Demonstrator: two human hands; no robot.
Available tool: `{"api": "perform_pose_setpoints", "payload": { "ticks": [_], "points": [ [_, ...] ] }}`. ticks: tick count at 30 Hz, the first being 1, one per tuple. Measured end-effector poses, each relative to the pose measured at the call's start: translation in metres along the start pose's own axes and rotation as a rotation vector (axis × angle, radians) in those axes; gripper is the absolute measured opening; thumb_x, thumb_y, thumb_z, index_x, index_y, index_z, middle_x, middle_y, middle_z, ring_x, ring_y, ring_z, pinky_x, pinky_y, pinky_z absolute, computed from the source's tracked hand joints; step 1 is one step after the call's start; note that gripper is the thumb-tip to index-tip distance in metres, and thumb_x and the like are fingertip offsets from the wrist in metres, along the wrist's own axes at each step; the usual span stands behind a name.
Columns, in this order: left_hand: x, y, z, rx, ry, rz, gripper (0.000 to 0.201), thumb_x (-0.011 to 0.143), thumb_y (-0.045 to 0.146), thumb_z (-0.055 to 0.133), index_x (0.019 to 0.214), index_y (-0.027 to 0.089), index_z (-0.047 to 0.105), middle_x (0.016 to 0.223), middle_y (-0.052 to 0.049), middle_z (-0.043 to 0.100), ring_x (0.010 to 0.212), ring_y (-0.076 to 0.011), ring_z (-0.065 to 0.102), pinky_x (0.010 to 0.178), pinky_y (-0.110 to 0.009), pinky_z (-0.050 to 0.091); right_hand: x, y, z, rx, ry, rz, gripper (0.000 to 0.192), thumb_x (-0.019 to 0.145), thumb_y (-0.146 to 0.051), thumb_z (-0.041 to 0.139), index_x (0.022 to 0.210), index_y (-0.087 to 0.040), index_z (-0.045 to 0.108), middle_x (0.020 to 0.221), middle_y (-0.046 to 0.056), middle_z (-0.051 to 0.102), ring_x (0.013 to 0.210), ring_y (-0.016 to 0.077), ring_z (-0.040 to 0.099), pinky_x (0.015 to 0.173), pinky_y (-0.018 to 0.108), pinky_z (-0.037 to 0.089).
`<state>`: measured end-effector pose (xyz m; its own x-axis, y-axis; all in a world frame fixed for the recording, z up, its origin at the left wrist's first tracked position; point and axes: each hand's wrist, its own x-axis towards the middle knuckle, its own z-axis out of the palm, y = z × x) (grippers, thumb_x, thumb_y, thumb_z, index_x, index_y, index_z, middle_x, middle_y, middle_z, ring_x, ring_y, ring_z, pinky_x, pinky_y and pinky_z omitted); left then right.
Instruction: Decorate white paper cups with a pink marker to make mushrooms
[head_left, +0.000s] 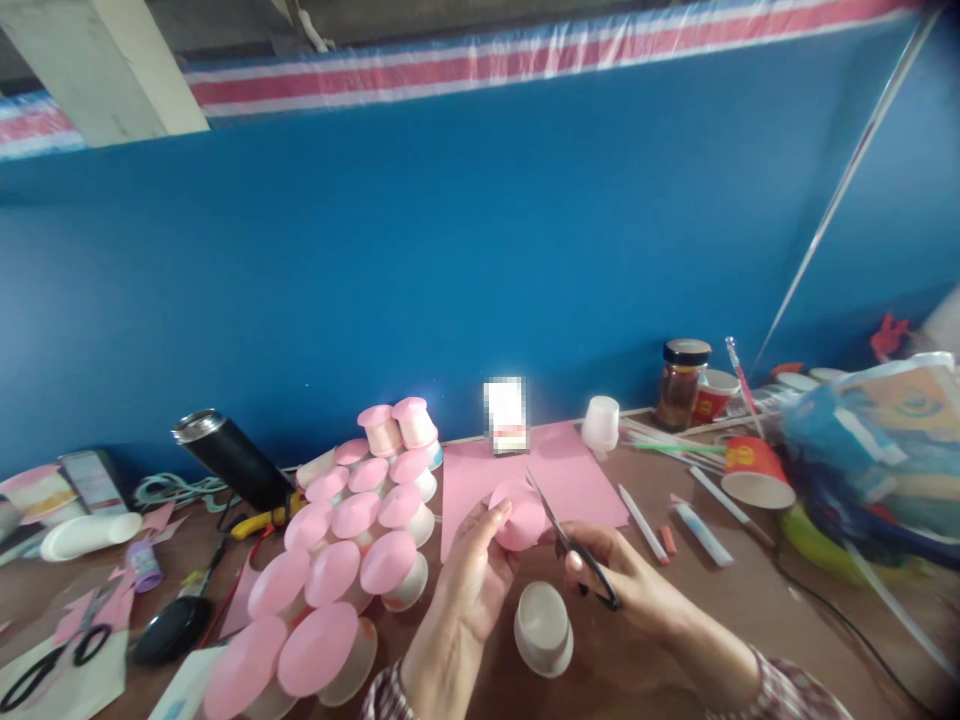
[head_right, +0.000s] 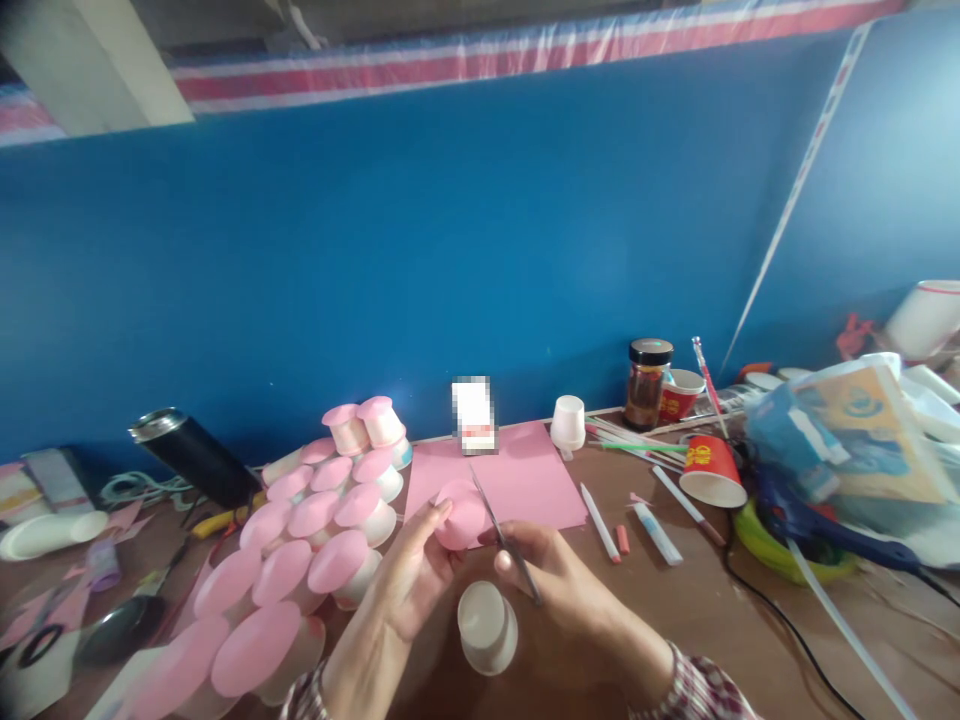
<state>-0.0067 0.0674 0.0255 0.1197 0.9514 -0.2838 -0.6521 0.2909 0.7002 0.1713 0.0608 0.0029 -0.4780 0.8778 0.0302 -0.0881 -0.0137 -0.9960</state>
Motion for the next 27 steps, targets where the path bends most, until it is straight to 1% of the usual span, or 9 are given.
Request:
{"api": "perform_pose_setpoints", "payload": {
  "ticks": [5,7,10,13,15,18,21,27],
  "points": [
    [0.0024,-0.0036,-0.0026,0.001,-0.022,-0.044,0.020,0.075,0.031,0.069,0.082,0.012,0.064,0.075,-0.007,0.065,0.077,-0.0180,0.063,0.071,-0.029,0.051,-0.0011,0.0013,0.0002,0.012,0.006,0.005,0.046,0.083,-0.050,0.060,0.113,-0.015,0.066,0.074,0.002,0.060,0.067,0.0134,0.052,0.063,0.023,0.043],
    [0.0035,-0.0045,-0.0037,0.011,-0.014,-0.040,0.020,0.075,0.031,0.069,0.081,0.013,0.064,0.075,-0.007,0.065,0.080,-0.0191,0.063,0.073,-0.030,0.052,-0.0004,0.0022,-0.0008,-0.006,0.007,-0.004,0.048,0.082,-0.051,0.060,0.112,-0.014,0.066,0.072,0.002,0.059,0.066,0.0128,0.050,0.060,0.022,0.042],
    [0.0032,-0.0047,-0.0031,0.037,-0.019,-0.015,0.023,0.075,0.030,0.068,0.088,0.012,0.065,0.082,-0.009,0.066,0.083,-0.0203,0.063,0.075,-0.032,0.052,0.0006,0.0018,-0.0014,-0.024,0.003,-0.007,0.049,0.082,-0.052,0.060,0.111,-0.014,0.066,0.067,0.001,0.057,0.064,0.0126,0.049,0.059,0.022,0.041],
    [0.0020,-0.0042,-0.0008,0.038,-0.046,-0.026,0.028,0.077,0.031,0.066,0.096,0.011,0.065,0.086,-0.011,0.067,0.085,-0.0217,0.064,0.076,-0.034,0.052,0.0003,0.0000,-0.0003,-0.024,0.003,-0.005,0.047,0.082,-0.051,0.060,0.111,-0.014,0.066,0.066,0.000,0.056,0.062,0.0122,0.049,0.060,0.023,0.042],
    [0.0016,-0.0041,0.0006,0.035,-0.054,-0.035,0.029,0.077,0.032,0.066,0.096,0.010,0.066,0.086,-0.011,0.067,0.085,-0.0227,0.064,0.077,-0.035,0.052,-0.0002,-0.0012,0.0006,-0.022,0.002,-0.009,0.046,0.083,-0.050,0.060,0.111,-0.015,0.066,0.065,0.000,0.055,0.061,0.0115,0.048,0.060,0.022,0.042],
    [0.0015,-0.0044,0.0025,0.050,-0.029,-0.009,0.027,0.073,0.032,0.069,0.089,0.011,0.066,0.084,-0.011,0.068,0.086,-0.0239,0.064,0.078,-0.037,0.053,-0.0005,-0.0016,0.0011,-0.018,-0.006,-0.022,0.045,0.083,-0.050,0.060,0.110,-0.015,0.067,0.066,0.000,0.056,0.063,0.0117,0.048,0.061,0.022,0.042],
    [0.0008,-0.0052,0.0037,0.065,0.009,0.013,0.026,0.069,0.031,0.073,0.087,0.014,0.066,0.083,-0.009,0.068,0.087,-0.0247,0.064,0.079,-0.037,0.053,0.0000,-0.0008,0.0004,-0.031,0.003,-0.020,0.045,0.083,-0.051,0.059,0.108,-0.014,0.067,0.069,0.002,0.058,0.064,0.0126,0.048,0.059,0.023,0.041],
    [-0.0023,-0.0068,0.0037,0.072,0.082,-0.022,0.027,0.064,0.031,0.077,0.086,0.018,0.066,0.086,-0.010,0.069,0.091,-0.0285,0.065,0.078,-0.039,0.053,0.0010,-0.0009,0.0002,-0.039,0.015,-0.042,0.040,0.083,-0.048,0.061,0.104,-0.014,0.068,0.064,0.000,0.054,0.061,0.0109,0.045,0.055,0.021,0.037]
  ]
}}
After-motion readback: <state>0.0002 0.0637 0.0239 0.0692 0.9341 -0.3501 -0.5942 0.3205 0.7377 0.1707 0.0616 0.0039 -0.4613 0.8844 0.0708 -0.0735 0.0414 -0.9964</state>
